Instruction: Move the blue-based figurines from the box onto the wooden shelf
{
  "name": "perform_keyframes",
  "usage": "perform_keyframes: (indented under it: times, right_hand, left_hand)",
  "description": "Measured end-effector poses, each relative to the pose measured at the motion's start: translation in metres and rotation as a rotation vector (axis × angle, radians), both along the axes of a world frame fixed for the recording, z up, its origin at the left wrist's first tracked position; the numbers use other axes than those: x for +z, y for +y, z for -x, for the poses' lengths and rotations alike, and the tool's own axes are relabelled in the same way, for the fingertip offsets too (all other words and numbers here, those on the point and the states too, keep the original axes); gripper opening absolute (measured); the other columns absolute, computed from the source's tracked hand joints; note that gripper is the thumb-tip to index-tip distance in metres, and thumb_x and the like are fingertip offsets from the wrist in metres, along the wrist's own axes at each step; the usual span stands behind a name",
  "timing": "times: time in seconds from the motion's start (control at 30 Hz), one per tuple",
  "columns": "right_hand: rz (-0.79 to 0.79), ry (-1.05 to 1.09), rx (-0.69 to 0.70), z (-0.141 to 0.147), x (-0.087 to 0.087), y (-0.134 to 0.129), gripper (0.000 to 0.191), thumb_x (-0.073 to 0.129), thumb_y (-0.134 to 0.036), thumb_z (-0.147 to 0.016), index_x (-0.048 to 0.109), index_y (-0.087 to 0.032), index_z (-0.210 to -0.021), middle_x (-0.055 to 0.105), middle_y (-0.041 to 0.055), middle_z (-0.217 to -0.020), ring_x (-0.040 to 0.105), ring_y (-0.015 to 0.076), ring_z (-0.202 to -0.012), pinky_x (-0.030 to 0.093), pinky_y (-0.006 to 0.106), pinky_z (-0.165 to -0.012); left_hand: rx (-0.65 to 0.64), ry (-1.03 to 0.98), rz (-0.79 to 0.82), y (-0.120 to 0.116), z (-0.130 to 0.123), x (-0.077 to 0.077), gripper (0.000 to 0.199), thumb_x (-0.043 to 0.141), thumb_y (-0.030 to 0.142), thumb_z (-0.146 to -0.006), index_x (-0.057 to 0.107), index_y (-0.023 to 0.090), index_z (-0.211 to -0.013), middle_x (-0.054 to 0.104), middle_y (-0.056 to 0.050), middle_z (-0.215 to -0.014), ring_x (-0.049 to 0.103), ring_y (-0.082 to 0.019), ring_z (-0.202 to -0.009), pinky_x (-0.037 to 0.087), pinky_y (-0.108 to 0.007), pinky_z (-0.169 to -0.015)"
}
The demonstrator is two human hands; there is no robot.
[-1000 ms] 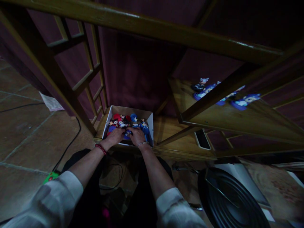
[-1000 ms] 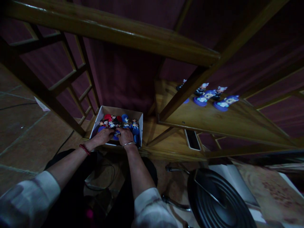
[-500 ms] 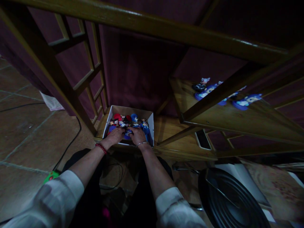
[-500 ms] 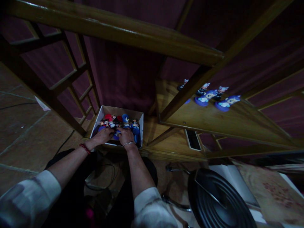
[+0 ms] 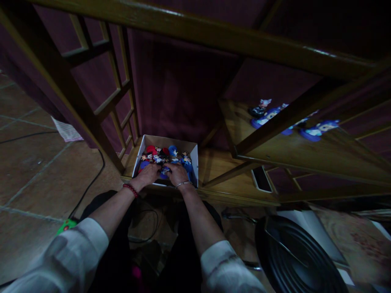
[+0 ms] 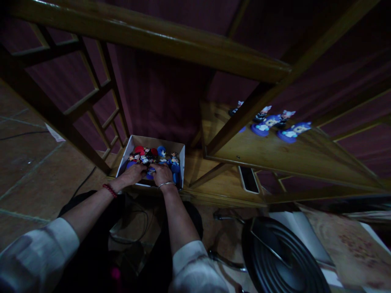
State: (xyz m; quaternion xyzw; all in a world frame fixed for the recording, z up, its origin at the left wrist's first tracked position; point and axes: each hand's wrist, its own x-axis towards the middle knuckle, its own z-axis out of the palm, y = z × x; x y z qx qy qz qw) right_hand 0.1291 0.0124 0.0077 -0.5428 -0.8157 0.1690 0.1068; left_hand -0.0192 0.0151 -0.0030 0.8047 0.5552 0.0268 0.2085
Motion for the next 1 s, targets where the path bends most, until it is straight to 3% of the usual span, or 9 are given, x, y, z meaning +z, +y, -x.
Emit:
perform_keyframes:
  times: [0.4,0.53,0.63,1.0]
  right_hand:
    - [-0.042,-0.010,0.071,-0.002,0.004,0.000,0.029,0.055,-0.016,-0.071,0.058,-0.024,-0.099,0.062,0.0026,-0.095,0.050,0.0150,-0.092,0.034,0.026,-0.086]
    - [-0.048,0.034,0.049,-0.001,0.003,0.000,0.035,0.056,-0.014,-0.070,0.055,-0.023,-0.104,0.061,0.0018,-0.099,0.050,0.0146,-0.092,0.034,0.026,-0.086]
    - [-0.029,0.048,0.012,0.000,0.002,0.001,0.028,0.056,-0.015,-0.070,0.058,-0.022,-0.097,0.062,0.0019,-0.093,0.050,0.0150,-0.090,0.037,0.025,-0.082]
    - [-0.039,-0.042,0.021,-0.002,-0.001,-0.001,0.031,0.058,-0.017,-0.069,0.057,-0.023,-0.099,0.063,0.0030,-0.090,0.049,0.0165,-0.089,0.037,0.024,-0.077]
  left_hand:
    - [0.028,-0.012,-0.003,-0.002,-0.005,0.012,0.015,0.048,0.020,-0.072,0.058,0.016,-0.082,0.063,-0.006,-0.080,0.057,-0.015,-0.076,0.039,-0.022,-0.064]
    - [0.017,-0.041,-0.001,-0.002,-0.006,0.010,0.015,0.047,0.020,-0.072,0.058,0.016,-0.082,0.063,-0.006,-0.081,0.057,-0.015,-0.075,0.039,-0.021,-0.064]
    - [0.031,-0.041,-0.007,-0.001,-0.007,0.007,0.016,0.048,0.018,-0.072,0.058,0.016,-0.084,0.063,-0.006,-0.080,0.058,-0.015,-0.075,0.039,-0.022,-0.064]
    - [0.036,-0.006,-0.054,0.000,-0.008,0.000,0.017,0.047,0.018,-0.071,0.056,0.015,-0.086,0.063,-0.007,-0.083,0.058,-0.016,-0.077,0.040,-0.022,-0.065]
